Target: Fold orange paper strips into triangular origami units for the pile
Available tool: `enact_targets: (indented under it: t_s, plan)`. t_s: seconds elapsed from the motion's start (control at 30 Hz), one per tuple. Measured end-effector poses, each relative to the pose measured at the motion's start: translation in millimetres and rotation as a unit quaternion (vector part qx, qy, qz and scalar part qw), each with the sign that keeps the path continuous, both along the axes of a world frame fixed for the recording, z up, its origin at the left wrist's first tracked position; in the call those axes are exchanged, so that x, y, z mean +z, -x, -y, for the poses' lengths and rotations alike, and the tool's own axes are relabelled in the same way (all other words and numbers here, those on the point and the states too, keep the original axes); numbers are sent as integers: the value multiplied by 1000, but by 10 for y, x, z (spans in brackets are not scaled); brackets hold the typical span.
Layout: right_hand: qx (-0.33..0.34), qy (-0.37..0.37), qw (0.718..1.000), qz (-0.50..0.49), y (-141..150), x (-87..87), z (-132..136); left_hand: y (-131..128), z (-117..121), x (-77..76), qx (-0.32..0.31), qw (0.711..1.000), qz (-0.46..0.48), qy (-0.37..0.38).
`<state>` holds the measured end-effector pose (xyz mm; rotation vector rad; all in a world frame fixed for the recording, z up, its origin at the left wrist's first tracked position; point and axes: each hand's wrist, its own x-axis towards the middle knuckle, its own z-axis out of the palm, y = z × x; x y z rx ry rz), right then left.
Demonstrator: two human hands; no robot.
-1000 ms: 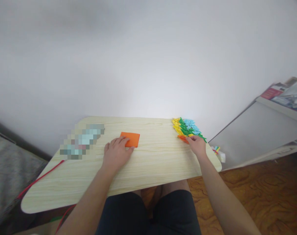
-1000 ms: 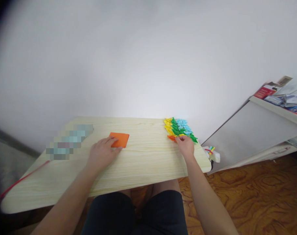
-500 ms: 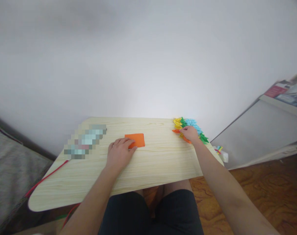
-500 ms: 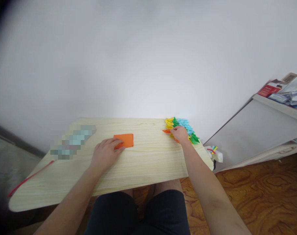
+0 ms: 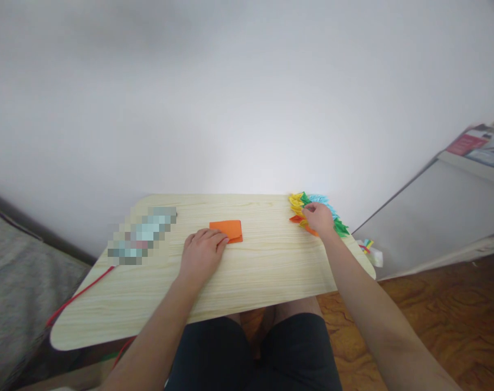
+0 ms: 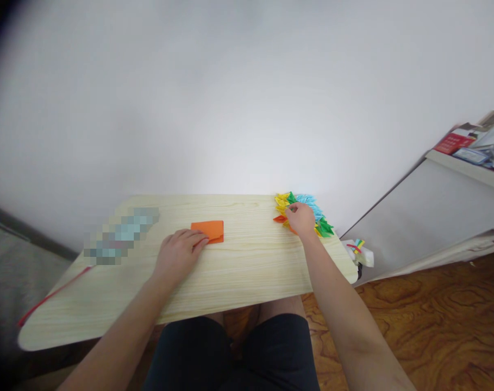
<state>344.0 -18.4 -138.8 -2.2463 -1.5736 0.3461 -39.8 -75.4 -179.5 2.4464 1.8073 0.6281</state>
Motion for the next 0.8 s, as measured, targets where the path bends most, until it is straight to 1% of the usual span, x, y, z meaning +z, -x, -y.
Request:
enact_targets:
  t_s: [0.07, 0.13, 0.27, 0.37, 0.43, 0.5, 0.63, 0.8]
  plan:
    - [29, -31, 999, -10, 233, -9, 35, -27, 5, 6, 3, 1000, -2, 4]
    - [79, -40, 996, -30, 559, -71, 82, -47, 3, 12, 7, 1000, -4, 9]
    - [189, -10, 978, -81, 1281, -276, 168, -66, -2, 27, 15, 1000, -6, 18]
    - [227, 16, 968, -106, 1652, -387, 163, -69, 9, 44, 18, 1000, -4, 24]
    - [236, 26, 965, -116, 1779, -421, 129, -70, 17, 58, 20, 999, 0, 29]
    - [240, 31, 962, -122, 1837, -431, 92, -70, 14, 75, 24, 999, 8, 37]
    - [254, 29, 958, -133, 1873, -434, 78, -56, -43, 117, 35, 997, 30, 63]
    - [269, 7, 952, -147, 1917, -452, 155, -39, -174, 167, 60, 990, 58, 116]
